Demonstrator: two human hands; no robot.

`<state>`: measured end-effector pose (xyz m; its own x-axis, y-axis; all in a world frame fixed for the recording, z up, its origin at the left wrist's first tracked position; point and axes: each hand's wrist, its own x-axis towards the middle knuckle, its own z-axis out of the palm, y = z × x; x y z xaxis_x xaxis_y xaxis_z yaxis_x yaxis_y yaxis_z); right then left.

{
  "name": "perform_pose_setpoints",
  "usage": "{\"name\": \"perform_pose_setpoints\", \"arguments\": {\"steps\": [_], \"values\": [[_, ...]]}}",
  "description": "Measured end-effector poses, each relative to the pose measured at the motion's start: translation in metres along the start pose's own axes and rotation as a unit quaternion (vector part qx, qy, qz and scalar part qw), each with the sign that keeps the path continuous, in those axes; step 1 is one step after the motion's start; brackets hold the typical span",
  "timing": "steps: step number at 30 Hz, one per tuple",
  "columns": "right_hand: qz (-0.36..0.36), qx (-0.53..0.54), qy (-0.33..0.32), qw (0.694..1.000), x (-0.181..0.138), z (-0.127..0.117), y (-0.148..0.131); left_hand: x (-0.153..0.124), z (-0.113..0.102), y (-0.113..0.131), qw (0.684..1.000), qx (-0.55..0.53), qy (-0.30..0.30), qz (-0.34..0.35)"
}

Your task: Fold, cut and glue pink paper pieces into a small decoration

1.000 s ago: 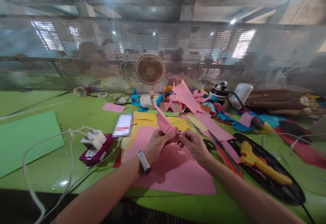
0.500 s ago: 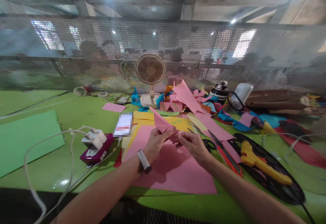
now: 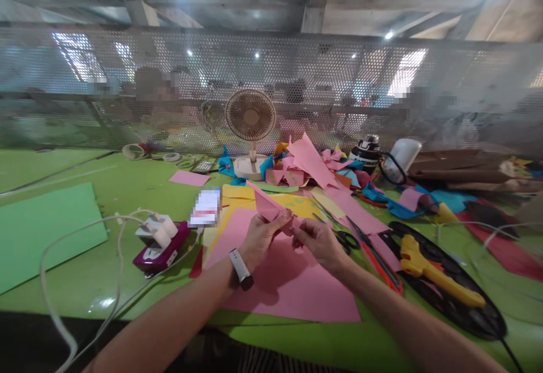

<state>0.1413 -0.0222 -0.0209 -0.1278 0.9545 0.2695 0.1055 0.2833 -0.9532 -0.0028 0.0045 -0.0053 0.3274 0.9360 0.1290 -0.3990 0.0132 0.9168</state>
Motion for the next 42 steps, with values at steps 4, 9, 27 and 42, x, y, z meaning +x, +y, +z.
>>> {"name": "perform_pose_setpoints", "arguments": {"steps": [4,9,27,42], "values": [[-0.013,-0.033,-0.007,0.999,-0.002,-0.004,-0.004,0.0,0.0,0.002,1.0,0.007,-0.004,0.003],[-0.049,-0.069,-0.015,0.996,-0.003,-0.013,-0.01,0.002,-0.003,-0.001,1.0,0.017,-0.022,-0.01],[-0.078,-0.113,0.081,0.987,-0.005,-0.011,-0.01,-0.004,0.001,0.003,0.983,0.127,-0.097,-0.09],[-0.01,0.06,0.073,0.995,0.0,-0.021,-0.01,-0.006,-0.008,0.012,0.911,0.179,-0.344,-0.137]]}}
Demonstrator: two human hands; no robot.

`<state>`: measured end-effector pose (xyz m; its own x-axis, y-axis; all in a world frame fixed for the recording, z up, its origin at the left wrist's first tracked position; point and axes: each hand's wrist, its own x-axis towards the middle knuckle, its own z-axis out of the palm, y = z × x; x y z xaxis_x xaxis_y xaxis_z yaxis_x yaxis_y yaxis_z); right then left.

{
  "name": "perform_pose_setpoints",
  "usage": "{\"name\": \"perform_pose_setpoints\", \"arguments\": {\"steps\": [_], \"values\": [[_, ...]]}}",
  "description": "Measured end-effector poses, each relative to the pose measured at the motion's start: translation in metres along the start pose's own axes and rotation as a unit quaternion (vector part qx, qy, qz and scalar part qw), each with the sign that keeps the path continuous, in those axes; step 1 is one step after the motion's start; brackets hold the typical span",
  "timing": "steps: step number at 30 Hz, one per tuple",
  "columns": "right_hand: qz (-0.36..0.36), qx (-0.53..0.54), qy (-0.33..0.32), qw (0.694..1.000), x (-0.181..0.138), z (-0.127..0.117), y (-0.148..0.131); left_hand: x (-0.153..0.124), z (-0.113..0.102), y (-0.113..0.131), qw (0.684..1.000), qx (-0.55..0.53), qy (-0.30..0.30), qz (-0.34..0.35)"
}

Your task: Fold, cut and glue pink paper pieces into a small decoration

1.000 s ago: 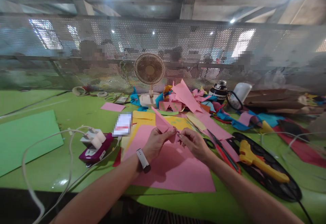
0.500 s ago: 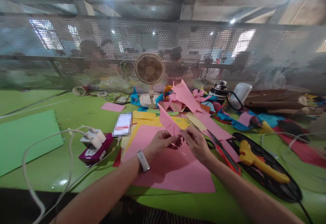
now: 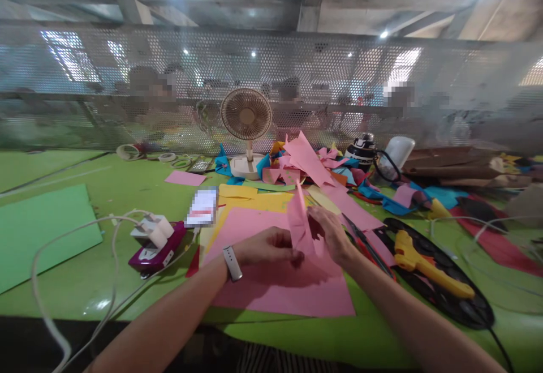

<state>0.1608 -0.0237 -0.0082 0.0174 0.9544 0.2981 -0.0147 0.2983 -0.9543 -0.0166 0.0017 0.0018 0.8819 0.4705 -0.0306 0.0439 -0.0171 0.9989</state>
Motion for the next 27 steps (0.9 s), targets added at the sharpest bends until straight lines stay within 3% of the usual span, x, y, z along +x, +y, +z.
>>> {"name": "perform_pose_setpoints", "arguments": {"steps": [2,4,8,12,15,19,22,27], "values": [[0.023,0.032,0.006,0.999,0.003,-0.003,0.001,-0.002,-0.002,0.001,0.999,-0.003,-0.023,-0.033],[0.036,0.082,0.031,0.996,0.007,-0.005,0.004,-0.003,-0.006,0.001,0.999,-0.027,0.009,-0.023],[0.054,0.171,0.088,0.98,0.01,-0.008,0.01,0.001,-0.017,0.001,0.977,-0.099,0.176,0.069],[0.087,0.17,0.098,0.977,0.008,-0.004,0.01,0.006,-0.021,0.0,0.915,-0.177,0.334,0.14],[0.095,0.171,0.094,0.976,0.003,0.005,0.008,0.01,-0.015,-0.001,0.897,-0.266,0.326,0.139],[0.111,0.183,0.073,0.974,-0.004,0.019,0.006,0.014,0.0,-0.003,0.924,-0.271,0.244,0.112],[0.117,0.186,0.038,0.975,-0.008,0.022,0.006,0.017,0.004,-0.004,0.919,-0.261,0.27,0.115],[0.103,0.152,0.048,0.982,-0.006,0.016,0.008,0.014,-0.008,-0.002,0.889,-0.286,0.337,0.121]]}}
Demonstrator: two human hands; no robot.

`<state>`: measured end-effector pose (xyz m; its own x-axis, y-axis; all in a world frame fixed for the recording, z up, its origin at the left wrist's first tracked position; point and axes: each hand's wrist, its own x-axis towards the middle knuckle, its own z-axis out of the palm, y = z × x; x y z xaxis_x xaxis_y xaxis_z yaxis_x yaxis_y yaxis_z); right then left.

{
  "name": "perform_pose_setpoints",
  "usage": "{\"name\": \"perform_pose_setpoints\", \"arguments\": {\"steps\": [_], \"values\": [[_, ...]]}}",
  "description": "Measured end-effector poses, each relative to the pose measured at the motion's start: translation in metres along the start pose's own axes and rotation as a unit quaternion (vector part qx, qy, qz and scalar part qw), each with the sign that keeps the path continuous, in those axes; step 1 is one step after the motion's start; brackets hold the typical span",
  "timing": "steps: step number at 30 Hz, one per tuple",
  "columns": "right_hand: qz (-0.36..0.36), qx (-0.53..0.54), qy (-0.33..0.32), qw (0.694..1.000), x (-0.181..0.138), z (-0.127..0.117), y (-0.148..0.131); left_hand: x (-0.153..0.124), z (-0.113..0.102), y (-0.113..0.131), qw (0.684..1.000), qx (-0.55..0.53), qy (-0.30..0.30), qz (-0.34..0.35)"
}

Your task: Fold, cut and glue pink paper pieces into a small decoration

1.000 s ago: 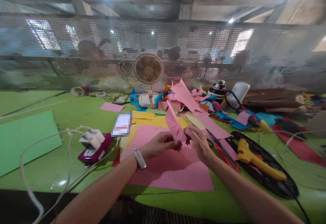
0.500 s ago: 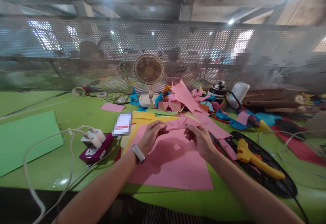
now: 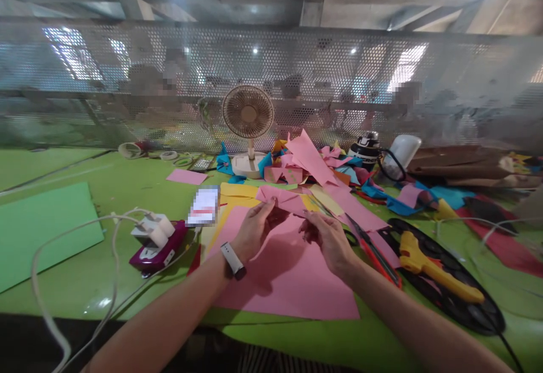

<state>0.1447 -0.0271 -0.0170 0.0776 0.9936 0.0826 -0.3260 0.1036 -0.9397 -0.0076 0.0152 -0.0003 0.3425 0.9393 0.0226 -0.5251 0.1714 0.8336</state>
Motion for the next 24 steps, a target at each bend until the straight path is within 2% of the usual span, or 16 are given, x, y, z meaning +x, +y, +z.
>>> {"name": "perform_pose_setpoints", "arguments": {"steps": [2,6,7,8,10,12,13,15,18,20,24], "values": [[0.004,-0.029,-0.027,0.999,-0.001,0.0,-0.001,0.002,-0.003,0.002,1.0,-0.002,0.01,-0.005],[0.037,-0.114,-0.144,0.982,-0.007,0.004,-0.004,0.005,-0.006,0.002,1.0,-0.003,-0.01,-0.007],[0.027,-0.146,-0.164,0.975,-0.008,0.004,-0.005,0.005,-0.007,0.002,1.0,0.0,-0.016,-0.006],[-0.005,-0.18,-0.164,0.97,-0.009,0.004,-0.007,0.005,-0.007,0.002,1.0,0.006,-0.02,-0.007],[-0.13,-0.257,-0.098,0.953,-0.011,0.001,-0.011,0.005,-0.009,0.004,0.999,0.024,-0.026,-0.014],[-0.284,-0.331,-0.011,0.9,-0.011,-0.004,-0.016,0.004,-0.01,0.007,0.997,0.05,-0.036,-0.034],[-0.344,-0.367,0.006,0.864,-0.011,-0.007,-0.019,0.004,-0.011,0.008,0.996,0.066,-0.043,-0.047],[-0.408,-0.448,-0.031,0.795,-0.01,-0.01,-0.023,0.002,-0.011,0.009,0.991,0.095,-0.057,-0.069],[-0.426,-0.546,-0.121,0.711,-0.008,-0.011,-0.024,-0.001,-0.009,0.009,0.986,0.116,-0.085,-0.081],[-0.427,-0.569,-0.14,0.689,-0.006,-0.012,-0.022,-0.001,-0.008,0.008,0.985,0.119,-0.095,-0.082],[-0.413,-0.566,-0.143,0.699,-0.001,-0.015,-0.018,-0.002,-0.006,0.008,0.981,0.132,-0.104,-0.092]]}}
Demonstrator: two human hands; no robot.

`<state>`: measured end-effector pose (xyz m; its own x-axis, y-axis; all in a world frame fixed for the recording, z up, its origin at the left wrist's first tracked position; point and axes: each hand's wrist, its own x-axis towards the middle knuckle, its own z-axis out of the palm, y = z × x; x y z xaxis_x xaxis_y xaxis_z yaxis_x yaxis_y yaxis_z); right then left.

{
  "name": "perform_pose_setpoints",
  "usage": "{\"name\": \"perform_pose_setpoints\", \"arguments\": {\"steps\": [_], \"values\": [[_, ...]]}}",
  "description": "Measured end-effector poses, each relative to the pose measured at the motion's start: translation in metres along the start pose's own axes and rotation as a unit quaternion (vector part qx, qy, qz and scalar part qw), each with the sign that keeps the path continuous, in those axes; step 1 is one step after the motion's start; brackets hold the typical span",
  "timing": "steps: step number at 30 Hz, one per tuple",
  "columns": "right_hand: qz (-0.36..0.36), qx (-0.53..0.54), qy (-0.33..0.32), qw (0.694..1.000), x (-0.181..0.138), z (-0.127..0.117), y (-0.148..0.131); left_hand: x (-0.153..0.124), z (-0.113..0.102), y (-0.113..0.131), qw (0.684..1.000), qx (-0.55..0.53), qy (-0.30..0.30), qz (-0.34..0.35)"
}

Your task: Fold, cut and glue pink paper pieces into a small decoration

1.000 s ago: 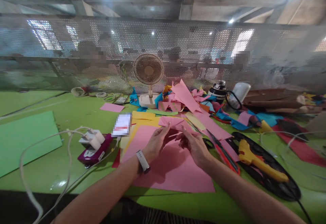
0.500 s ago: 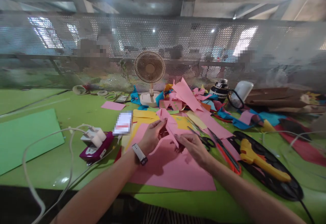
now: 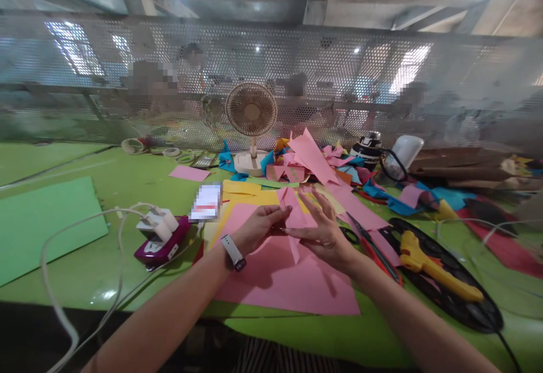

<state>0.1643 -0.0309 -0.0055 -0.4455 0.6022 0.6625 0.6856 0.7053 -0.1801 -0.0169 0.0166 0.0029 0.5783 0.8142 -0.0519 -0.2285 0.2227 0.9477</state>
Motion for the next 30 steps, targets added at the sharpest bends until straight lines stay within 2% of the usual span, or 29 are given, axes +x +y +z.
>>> {"name": "perform_pose_setpoints", "arguments": {"steps": [7,13,22,25,30], "values": [[0.052,0.099,-0.024,0.993,-0.002,0.0,-0.001,0.0,0.0,-0.002,1.0,-0.002,0.019,0.019],[0.091,0.141,-0.036,0.985,-0.002,0.001,-0.004,-0.002,0.004,0.0,1.0,0.002,-0.004,0.018],[0.188,0.162,0.008,0.969,0.001,0.013,-0.003,-0.002,0.009,-0.006,0.998,-0.056,0.026,0.012],[0.202,0.162,0.024,0.966,0.001,0.015,-0.003,-0.002,0.011,-0.008,0.995,-0.093,0.034,0.008],[0.205,0.174,0.035,0.963,0.0,0.014,-0.002,-0.004,0.012,-0.007,0.993,-0.115,0.01,0.013]]}}
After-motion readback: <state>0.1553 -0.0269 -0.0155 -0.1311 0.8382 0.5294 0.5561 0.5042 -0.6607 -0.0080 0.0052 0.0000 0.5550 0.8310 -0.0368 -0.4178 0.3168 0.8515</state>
